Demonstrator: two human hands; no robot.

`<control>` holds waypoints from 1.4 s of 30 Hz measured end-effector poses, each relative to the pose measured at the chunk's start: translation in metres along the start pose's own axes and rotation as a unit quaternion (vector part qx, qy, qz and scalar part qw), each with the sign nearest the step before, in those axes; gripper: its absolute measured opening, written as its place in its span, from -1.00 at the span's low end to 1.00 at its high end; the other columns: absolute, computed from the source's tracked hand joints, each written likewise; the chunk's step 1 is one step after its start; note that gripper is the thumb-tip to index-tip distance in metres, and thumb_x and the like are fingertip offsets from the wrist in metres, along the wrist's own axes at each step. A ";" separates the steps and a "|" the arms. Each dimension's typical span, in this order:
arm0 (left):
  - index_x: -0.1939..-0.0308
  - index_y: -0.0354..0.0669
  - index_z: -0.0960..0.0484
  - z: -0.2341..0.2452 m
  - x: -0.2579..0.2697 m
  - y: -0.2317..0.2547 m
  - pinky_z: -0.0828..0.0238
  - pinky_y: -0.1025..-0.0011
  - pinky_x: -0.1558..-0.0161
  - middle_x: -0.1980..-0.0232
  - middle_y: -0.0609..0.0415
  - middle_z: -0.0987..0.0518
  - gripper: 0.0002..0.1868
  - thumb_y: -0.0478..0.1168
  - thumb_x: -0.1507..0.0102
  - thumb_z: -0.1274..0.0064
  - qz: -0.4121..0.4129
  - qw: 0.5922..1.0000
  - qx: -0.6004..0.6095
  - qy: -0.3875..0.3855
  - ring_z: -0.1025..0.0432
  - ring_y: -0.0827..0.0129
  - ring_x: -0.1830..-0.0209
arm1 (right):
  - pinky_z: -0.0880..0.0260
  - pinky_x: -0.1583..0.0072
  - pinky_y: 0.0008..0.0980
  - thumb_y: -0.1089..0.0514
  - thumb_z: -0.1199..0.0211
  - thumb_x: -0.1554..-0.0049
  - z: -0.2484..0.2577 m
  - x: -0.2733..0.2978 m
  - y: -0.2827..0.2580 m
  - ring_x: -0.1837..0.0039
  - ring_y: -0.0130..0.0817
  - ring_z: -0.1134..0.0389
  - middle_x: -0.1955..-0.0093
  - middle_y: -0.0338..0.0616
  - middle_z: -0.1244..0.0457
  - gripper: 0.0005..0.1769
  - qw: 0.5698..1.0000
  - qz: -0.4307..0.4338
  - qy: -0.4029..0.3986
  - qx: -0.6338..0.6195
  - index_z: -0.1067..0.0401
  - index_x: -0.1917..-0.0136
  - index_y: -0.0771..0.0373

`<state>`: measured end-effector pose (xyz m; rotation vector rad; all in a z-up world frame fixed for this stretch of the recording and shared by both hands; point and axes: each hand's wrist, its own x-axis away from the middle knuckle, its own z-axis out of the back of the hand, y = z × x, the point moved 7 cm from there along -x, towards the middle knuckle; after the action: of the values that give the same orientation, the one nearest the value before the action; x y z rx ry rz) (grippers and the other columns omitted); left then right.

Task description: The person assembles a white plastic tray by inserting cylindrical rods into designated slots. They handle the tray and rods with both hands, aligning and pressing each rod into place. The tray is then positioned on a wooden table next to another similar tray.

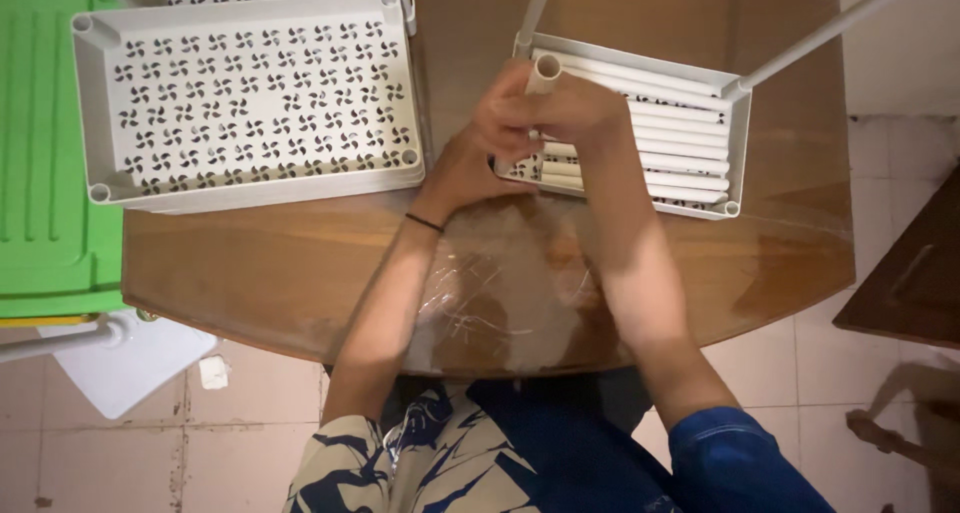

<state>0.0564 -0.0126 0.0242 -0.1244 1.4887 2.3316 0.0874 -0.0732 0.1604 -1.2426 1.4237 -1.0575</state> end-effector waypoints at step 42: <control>-0.07 -0.02 -0.69 -0.009 -0.008 0.009 -0.50 0.22 -0.24 -0.19 0.07 -0.64 -0.37 0.08 0.01 -0.49 0.036 0.999 -0.017 0.021 -0.52 0.18 -0.27 | -0.14 0.21 -0.44 0.16 -0.35 -0.16 0.005 0.012 -0.014 0.24 -0.52 -0.15 0.27 -0.27 -0.17 -0.65 0.999 0.014 -0.025 -0.038 -0.18 0.27 0.19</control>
<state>0.0597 -0.0258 0.0305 -0.1324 1.4968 2.4268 0.0948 -0.0866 0.1718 -1.2916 1.4491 -0.9550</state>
